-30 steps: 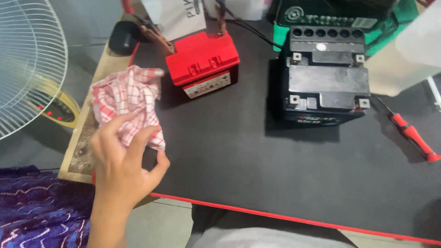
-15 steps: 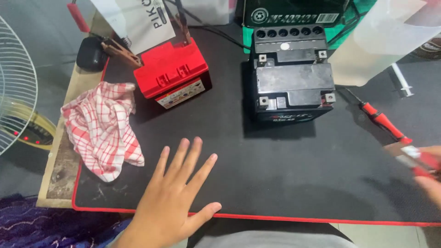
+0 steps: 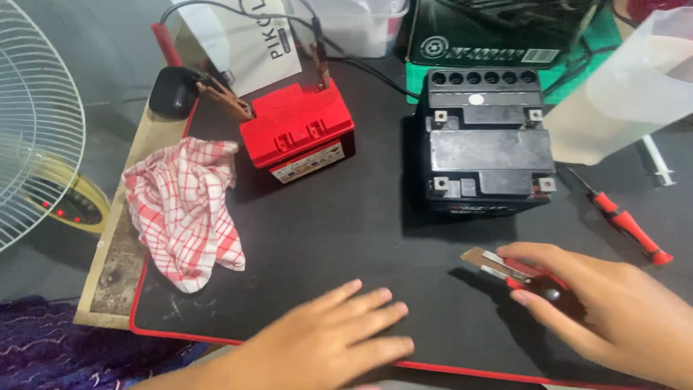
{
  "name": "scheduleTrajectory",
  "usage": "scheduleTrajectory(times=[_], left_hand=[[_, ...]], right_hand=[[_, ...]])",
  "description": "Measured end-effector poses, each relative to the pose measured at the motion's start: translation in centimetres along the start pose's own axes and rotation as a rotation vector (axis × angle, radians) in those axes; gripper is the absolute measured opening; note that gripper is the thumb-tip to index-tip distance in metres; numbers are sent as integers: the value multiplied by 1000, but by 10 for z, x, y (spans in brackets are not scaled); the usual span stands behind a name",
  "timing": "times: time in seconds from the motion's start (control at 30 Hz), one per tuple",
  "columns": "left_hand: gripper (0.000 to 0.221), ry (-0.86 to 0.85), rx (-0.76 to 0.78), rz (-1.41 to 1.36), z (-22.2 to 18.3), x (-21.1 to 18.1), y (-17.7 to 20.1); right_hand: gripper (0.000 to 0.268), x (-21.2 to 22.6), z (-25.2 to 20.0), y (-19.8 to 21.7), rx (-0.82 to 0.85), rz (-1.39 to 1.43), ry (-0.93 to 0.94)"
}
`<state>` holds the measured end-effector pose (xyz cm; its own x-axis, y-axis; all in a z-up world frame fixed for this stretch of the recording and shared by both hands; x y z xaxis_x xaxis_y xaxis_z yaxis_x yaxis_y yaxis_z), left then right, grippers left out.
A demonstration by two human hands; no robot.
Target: Removing the protective top cover from a motorcycle battery and cleaning the surface and terminals using a cloth.
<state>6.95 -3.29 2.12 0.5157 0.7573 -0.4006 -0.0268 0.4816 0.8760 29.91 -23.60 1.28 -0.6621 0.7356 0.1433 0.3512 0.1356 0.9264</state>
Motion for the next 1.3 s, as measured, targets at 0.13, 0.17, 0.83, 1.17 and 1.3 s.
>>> scheduleTrajectory(times=[0.13,0.17,0.83,1.17,1.3], left_hand=[[47,164,-93,131,-2,18,29],[47,172,-93,128,-4,21,27],[28,264,-639,407,-59,23,54],[33,367,-702,471,-59,25,55],[41,489,-587,384,-59,34,51]], right_hand=[[46,23,13,-7,-26,36,132],[46,27,15,-7,-20,35,137],[59,138,30,-8,-134,17,564],[52,193,48,11,-502,-319,732],[56,198,59,12,-432,-310,667]])
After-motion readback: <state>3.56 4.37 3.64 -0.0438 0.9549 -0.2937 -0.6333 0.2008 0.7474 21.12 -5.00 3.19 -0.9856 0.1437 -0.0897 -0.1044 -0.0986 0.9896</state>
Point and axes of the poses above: each hand's wrist, its own z-axis towards the middle knuckle, its own y-axis out of the back of the hand, x = y × z, the point moved 6 cm from there along z, towards the middle knuckle, and after that the axes turned 4 degrees about -x, right-handed, at the moved point
